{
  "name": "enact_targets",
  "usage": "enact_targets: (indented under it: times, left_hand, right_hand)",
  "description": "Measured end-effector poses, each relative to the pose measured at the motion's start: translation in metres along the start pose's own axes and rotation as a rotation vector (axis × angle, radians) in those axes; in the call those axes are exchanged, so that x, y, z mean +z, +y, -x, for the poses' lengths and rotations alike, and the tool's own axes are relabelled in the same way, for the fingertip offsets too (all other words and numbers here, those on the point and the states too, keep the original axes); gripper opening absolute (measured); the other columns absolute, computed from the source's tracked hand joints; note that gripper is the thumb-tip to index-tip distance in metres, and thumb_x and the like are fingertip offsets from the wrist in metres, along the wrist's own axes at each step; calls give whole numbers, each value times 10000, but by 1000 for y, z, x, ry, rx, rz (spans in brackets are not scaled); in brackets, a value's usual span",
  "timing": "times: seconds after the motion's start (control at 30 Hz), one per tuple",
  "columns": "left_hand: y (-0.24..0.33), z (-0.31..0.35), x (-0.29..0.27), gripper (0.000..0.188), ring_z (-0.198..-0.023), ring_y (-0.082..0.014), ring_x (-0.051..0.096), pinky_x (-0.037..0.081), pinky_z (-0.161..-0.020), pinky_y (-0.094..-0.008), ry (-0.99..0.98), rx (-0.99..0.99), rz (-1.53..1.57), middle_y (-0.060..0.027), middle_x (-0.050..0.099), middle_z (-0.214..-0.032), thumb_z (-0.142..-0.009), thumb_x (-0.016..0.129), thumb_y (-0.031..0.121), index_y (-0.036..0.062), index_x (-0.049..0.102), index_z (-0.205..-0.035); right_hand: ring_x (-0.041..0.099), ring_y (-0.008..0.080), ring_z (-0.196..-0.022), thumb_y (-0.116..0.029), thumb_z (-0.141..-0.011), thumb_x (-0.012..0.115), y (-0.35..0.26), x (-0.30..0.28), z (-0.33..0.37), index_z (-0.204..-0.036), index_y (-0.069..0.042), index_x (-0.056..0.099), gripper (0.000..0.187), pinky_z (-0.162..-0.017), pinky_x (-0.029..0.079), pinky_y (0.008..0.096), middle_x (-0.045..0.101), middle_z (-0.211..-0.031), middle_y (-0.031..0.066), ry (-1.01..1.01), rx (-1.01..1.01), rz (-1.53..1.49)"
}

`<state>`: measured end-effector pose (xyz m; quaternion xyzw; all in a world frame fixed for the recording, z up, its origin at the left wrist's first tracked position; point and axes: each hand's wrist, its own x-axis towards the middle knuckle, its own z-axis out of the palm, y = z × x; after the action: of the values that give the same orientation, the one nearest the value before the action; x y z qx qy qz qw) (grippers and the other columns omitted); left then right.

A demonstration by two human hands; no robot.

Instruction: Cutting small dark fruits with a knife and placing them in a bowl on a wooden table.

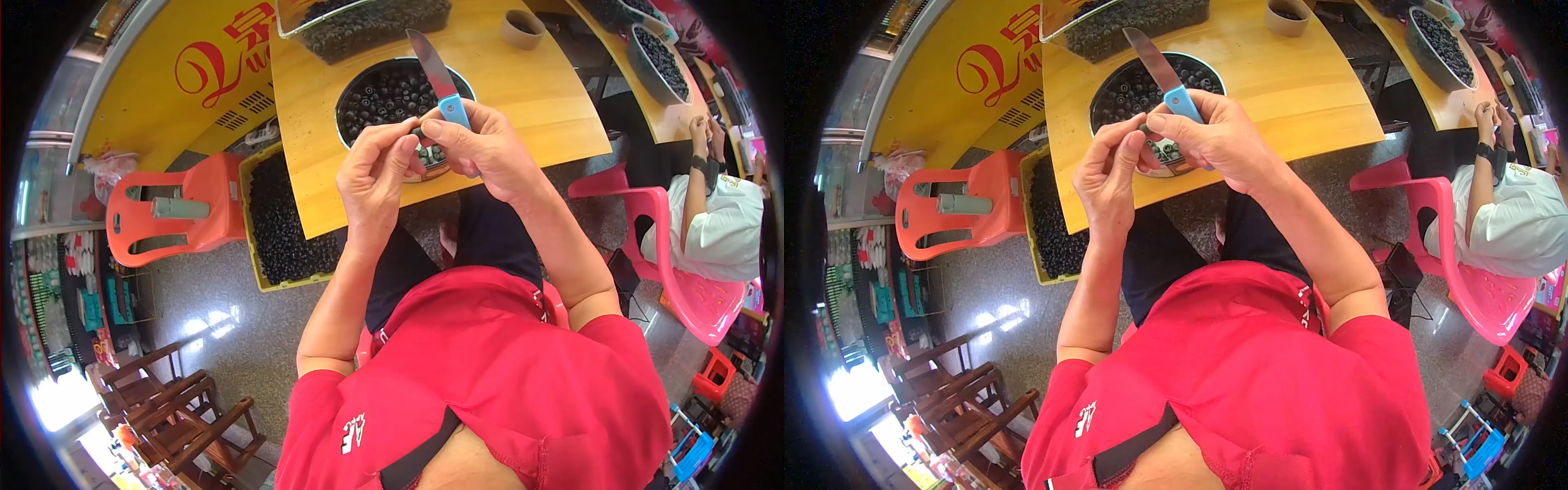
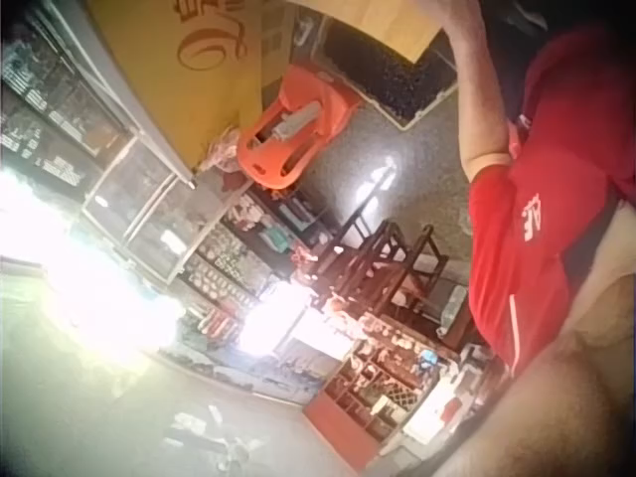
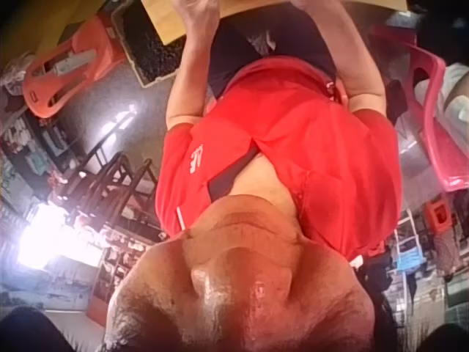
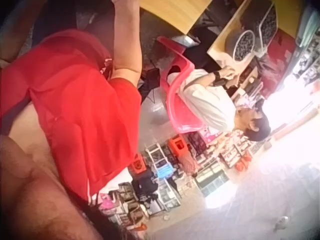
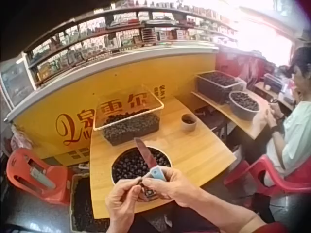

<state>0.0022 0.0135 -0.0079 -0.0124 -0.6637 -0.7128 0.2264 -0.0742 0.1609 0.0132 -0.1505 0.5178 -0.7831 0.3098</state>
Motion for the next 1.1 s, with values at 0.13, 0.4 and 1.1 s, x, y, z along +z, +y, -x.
enact_targets:
  times: [0.13, 0.4, 1.1]
  left_hand:
    - [5, 0, 2, 207, -698, -81, 589, 466, -628, -200, 12, -151, 122, -43, 634, -876, -888, 635, 25, -22, 614, -1088]
    - [5, -3, -5, 226, -663, -74, 587, 455, -610, -202, -77, -286, 56, -34, 653, -796, -867, 669, 50, -32, 619, -1072]
    - [-2, -3, -7, 210, -643, -83, 561, 427, -604, -212, -3, -325, 355, -34, 626, -841, -880, 671, 126, 16, 586, -1038]
  right_hand:
    - [403, -2, -512, -203, -874, 678, -7, 4, 1, -980, -38, 647, 199, -443, 281, 161, 539, -673, -58, 16, -66, 95]
    - [392, -4, -510, -201, -856, 688, -8, -1, -1, -958, -52, 644, 185, -446, 270, 165, 518, -650, -69, 6, -26, 198]
    - [591, 210, -649, -111, -882, 632, 13, -10, 3, -953, 10, 607, 143, -574, 461, 283, 606, -809, 98, 85, -743, 977]
